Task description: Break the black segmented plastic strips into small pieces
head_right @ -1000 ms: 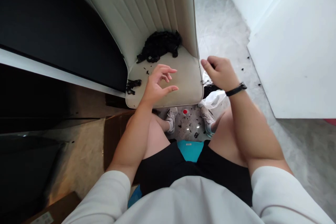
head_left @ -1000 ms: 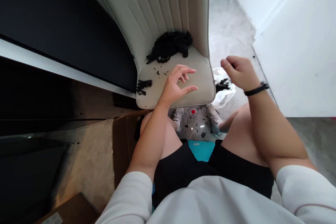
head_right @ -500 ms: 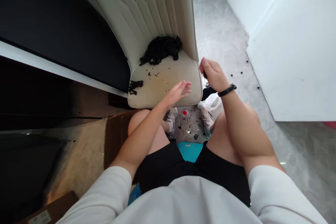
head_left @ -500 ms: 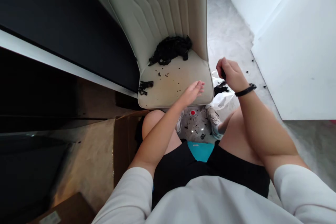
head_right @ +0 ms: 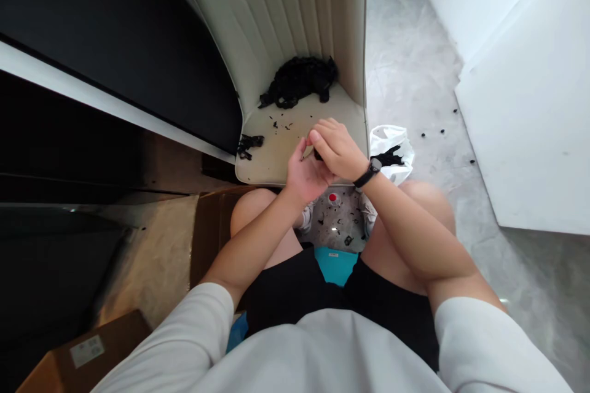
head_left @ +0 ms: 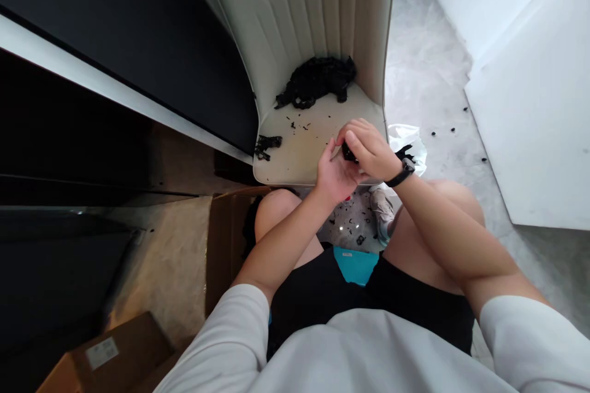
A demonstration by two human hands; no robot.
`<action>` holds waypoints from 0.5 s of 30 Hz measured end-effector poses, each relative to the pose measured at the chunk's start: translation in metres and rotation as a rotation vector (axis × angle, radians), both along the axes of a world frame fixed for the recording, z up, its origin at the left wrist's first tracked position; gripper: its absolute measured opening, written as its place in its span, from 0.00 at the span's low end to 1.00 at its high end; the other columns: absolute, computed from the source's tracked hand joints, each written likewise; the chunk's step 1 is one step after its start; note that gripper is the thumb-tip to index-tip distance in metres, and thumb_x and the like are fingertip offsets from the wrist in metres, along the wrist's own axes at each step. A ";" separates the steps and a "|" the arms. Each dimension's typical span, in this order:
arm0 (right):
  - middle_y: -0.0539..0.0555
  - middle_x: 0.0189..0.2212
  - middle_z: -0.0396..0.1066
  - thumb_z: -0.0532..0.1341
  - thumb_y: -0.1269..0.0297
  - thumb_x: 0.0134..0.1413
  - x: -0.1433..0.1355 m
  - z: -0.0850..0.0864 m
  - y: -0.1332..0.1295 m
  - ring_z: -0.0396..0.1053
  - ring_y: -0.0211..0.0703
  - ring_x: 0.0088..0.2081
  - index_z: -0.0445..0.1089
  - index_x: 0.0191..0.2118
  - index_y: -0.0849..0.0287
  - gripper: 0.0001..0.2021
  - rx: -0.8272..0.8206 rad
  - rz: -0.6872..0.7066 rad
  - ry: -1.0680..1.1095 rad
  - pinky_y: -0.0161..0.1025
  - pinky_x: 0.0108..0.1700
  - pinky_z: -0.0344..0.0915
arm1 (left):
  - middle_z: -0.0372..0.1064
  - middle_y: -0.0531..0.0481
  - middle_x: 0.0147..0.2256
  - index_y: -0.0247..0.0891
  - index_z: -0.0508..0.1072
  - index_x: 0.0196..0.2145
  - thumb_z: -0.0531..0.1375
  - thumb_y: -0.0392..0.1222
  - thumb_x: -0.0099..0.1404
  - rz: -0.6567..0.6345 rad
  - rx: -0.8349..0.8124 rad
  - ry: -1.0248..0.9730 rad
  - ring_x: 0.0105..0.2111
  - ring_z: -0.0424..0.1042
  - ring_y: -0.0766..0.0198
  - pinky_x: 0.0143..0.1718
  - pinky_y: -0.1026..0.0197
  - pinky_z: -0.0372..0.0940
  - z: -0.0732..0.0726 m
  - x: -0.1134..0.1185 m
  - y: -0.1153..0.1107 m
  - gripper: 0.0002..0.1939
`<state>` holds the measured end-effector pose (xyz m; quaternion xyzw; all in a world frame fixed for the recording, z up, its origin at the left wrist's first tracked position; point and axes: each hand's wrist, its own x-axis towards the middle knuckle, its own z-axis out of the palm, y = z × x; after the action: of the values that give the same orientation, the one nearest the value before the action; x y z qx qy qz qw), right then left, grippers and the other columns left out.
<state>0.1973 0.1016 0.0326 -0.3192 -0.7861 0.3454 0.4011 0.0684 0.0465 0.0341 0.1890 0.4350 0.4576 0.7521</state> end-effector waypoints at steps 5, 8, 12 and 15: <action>0.60 0.52 0.82 0.43 0.41 0.83 -0.003 -0.003 -0.008 0.72 0.64 0.67 0.79 0.52 0.51 0.30 0.181 0.046 -0.081 0.68 0.79 0.50 | 0.81 0.42 0.52 0.42 0.76 0.59 0.49 0.69 0.83 0.210 0.021 0.093 0.56 0.82 0.52 0.52 0.52 0.79 -0.014 -0.014 0.018 0.31; 0.63 0.58 0.80 0.45 0.39 0.81 0.000 -0.002 -0.012 0.68 0.69 0.72 0.78 0.59 0.50 0.29 0.241 -0.002 -0.025 0.70 0.76 0.57 | 0.80 0.46 0.43 0.41 0.77 0.49 0.56 0.63 0.83 0.223 0.040 0.134 0.43 0.82 0.61 0.43 0.58 0.77 -0.020 -0.032 0.031 0.23; 0.65 0.58 0.76 0.47 0.41 0.81 0.005 -0.008 -0.007 0.73 0.70 0.65 0.77 0.60 0.50 0.27 0.240 -0.087 -0.016 0.69 0.68 0.66 | 0.77 0.51 0.36 0.42 0.75 0.43 0.64 0.60 0.79 0.309 0.205 0.345 0.34 0.78 0.67 0.37 0.62 0.73 -0.017 -0.088 0.045 0.18; 0.64 0.55 0.75 0.48 0.45 0.82 0.007 -0.018 0.000 0.74 0.66 0.61 0.76 0.59 0.51 0.24 0.234 -0.111 -0.034 0.65 0.65 0.68 | 0.77 0.53 0.36 0.45 0.74 0.42 0.69 0.55 0.76 0.495 0.403 0.652 0.37 0.78 0.65 0.41 0.62 0.73 -0.015 -0.145 0.052 0.14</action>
<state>0.2047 0.1019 0.0148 -0.3191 -0.8087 0.2232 0.4409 -0.0762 0.0981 0.0195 0.3561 0.5834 0.6156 0.3923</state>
